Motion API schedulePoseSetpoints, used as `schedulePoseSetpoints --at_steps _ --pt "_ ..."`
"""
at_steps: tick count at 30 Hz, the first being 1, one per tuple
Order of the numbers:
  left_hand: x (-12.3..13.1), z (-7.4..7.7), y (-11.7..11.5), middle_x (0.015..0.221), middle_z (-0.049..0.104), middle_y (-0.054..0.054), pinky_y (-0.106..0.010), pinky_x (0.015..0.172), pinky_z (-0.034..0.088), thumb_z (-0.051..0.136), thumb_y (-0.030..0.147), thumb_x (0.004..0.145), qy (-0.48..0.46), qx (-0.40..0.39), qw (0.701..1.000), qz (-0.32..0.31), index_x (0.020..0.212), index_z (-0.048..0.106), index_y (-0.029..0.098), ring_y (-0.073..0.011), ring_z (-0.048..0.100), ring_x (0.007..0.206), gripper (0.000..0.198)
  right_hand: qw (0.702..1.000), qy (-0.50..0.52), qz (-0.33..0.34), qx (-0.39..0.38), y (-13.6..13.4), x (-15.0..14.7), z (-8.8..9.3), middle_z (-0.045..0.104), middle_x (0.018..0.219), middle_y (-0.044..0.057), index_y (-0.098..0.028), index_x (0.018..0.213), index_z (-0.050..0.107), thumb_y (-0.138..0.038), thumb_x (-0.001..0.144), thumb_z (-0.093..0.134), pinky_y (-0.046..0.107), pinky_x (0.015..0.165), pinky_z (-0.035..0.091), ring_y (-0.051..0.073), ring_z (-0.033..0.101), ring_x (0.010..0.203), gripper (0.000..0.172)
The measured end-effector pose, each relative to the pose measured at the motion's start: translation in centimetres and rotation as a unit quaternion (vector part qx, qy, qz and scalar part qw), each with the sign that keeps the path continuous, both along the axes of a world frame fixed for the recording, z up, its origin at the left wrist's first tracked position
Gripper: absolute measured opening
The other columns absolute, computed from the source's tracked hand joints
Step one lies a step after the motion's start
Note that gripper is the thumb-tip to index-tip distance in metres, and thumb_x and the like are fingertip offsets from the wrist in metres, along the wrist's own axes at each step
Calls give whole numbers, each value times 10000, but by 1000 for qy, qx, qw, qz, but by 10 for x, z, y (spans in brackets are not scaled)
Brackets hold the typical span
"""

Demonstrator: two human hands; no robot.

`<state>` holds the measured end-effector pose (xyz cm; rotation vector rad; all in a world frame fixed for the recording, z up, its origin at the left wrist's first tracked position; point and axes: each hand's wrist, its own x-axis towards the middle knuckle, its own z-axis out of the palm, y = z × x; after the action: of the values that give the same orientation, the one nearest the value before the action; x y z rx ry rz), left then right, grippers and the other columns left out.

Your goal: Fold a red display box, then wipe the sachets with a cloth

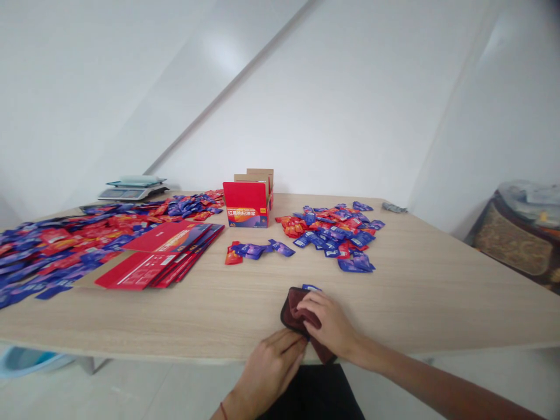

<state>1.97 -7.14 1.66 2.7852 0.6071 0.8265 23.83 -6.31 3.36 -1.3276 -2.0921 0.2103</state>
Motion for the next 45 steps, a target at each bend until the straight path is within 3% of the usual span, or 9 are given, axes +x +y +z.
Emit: schedulePoseSetpoints --at_steps 11,27,32,38,41,45 --pt "-2 -3 2 1344 699 -74 -352 1127 535 525 163 1034 9 51 999 -5 1337 647 208 -208 665 1255 330 999 -50 -10 4 26 20 8 702 1074 33 -264 1042 727 -56 802 640 359 946 473 233 607 1060 329" --pt "-5 -7 2 1408 667 -53 -372 1158 508 561 142 1003 28 33 999 4 1363 639 214 -208 640 1293 375 996 -24 -80 -22 77 47 5 733 1025 30 -255 991 760 -68 753 668 339 928 448 234 650 1024 316" --pt "-4 -6 2 1375 691 -51 -360 1144 521 562 142 1001 12 33 999 2 1345 653 208 -208 655 1273 361 985 104 -122 58 71 44 2 746 1082 56 -241 1034 742 -159 800 660 390 955 490 253 663 1045 261" --pt "-4 -6 2 1403 673 -51 -370 1162 505 556 137 1004 21 24 999 1 1373 635 212 -207 633 1305 385 925 333 -172 64 72 44 14 779 1083 80 -209 1078 729 -344 790 717 469 995 526 280 708 1017 318" --pt "-4 -8 2 1408 668 -51 -368 1169 497 540 145 1018 25 25 999 1 1377 633 216 -206 624 1317 378 916 364 -161 53 67 37 27 783 1085 80 -207 1076 735 -355 766 749 481 1018 521 282 713 1023 344" --pt "-4 -9 3 1387 681 -55 -362 1152 515 540 158 1021 14 30 999 0 1372 638 223 -208 635 1302 370 933 342 -106 26 46 20 36 782 1075 73 -213 1058 742 -312 775 750 456 1009 529 275 710 1034 300"
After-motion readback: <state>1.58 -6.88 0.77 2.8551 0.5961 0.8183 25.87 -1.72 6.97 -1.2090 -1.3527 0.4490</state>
